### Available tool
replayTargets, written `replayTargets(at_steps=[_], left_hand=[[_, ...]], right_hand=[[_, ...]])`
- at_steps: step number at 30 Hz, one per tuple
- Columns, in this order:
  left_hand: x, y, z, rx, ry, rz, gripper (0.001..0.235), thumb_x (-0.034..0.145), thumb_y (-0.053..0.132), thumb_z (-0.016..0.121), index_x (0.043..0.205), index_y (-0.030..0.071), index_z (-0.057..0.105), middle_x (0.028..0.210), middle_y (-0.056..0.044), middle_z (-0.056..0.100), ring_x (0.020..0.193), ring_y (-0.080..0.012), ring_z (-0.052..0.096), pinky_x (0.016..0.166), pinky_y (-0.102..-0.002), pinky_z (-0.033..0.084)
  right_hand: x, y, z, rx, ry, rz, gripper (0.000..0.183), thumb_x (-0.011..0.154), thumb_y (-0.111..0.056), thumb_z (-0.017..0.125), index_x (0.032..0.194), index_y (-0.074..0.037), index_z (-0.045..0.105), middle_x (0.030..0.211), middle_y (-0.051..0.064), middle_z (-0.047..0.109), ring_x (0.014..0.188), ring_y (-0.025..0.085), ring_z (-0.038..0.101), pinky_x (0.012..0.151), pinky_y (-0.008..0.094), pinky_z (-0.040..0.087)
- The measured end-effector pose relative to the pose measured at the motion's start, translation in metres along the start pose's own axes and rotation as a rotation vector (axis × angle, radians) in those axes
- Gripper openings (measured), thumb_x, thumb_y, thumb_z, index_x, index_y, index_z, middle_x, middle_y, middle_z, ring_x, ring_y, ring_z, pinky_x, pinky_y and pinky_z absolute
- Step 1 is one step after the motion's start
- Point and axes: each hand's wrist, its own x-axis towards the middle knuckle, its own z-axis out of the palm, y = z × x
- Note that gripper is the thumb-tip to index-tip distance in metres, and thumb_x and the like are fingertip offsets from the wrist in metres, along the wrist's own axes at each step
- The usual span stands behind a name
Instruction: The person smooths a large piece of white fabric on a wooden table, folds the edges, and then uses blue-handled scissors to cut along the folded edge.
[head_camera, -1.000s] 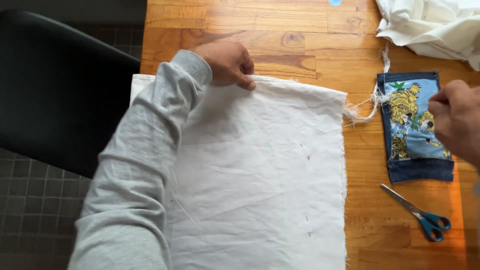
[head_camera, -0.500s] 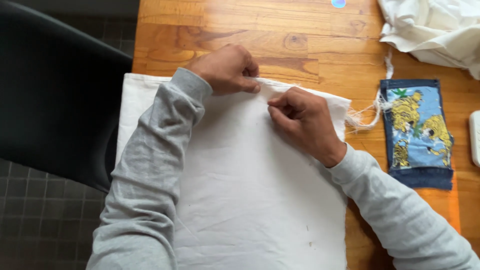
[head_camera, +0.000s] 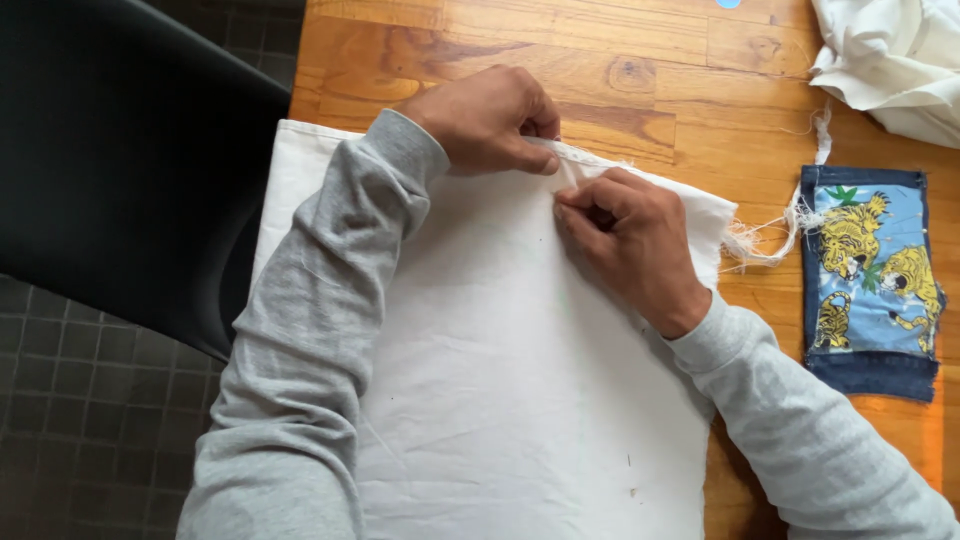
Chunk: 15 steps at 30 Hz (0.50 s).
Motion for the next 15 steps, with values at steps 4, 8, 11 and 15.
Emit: replayTargets(at_steps=[4, 8, 11, 15], left_hand=[[0.004, -0.007, 0.003, -0.003, 0.012, 0.084, 0.019, 0.1, 0.031, 0.079, 0.091, 0.015, 0.077, 0.075, 0.001, 0.062, 0.072, -0.0173, 0.052, 0.064, -0.043, 0.039], [0.002, -0.002, 0.001, -0.021, -0.032, 0.037, 0.019, 0.103, 0.033, 0.076, 0.093, 0.017, 0.072, 0.076, 0.003, 0.06, 0.072, -0.0168, 0.051, 0.064, -0.043, 0.037], [0.003, -0.011, 0.006, -0.09, -0.04, 0.082, 0.02, 0.107, 0.031, 0.076, 0.094, 0.017, 0.071, 0.075, 0.005, 0.058, 0.072, -0.0139, 0.048, 0.064, -0.04, 0.037], [0.003, -0.012, 0.005, -0.127, -0.068, 0.051, 0.025, 0.111, 0.033, 0.073, 0.092, 0.018, 0.066, 0.078, 0.007, 0.053, 0.074, -0.0138, 0.045, 0.067, -0.039, 0.037]], right_hand=[[0.006, -0.001, -0.001, 0.09, -0.002, 0.168, 0.007, 0.102, -0.009, 0.089, 0.098, -0.011, 0.085, 0.089, 0.0, 0.079, 0.077, 0.012, 0.064, 0.072, 0.031, 0.05], [0.008, -0.005, -0.001, 0.09, -0.004, 0.24, 0.01, 0.098, -0.009, 0.088, 0.093, -0.014, 0.082, 0.087, -0.003, 0.078, 0.077, 0.01, 0.063, 0.073, 0.031, 0.051], [0.009, -0.006, -0.001, 0.042, 0.003, 0.262, 0.011, 0.098, -0.012, 0.086, 0.09, -0.015, 0.08, 0.085, -0.003, 0.078, 0.075, 0.011, 0.064, 0.073, 0.033, 0.051], [0.011, -0.002, 0.0, 0.027, -0.009, 0.28, 0.01, 0.098, -0.013, 0.087, 0.091, -0.015, 0.08, 0.086, -0.003, 0.077, 0.076, 0.012, 0.064, 0.074, 0.033, 0.052]])
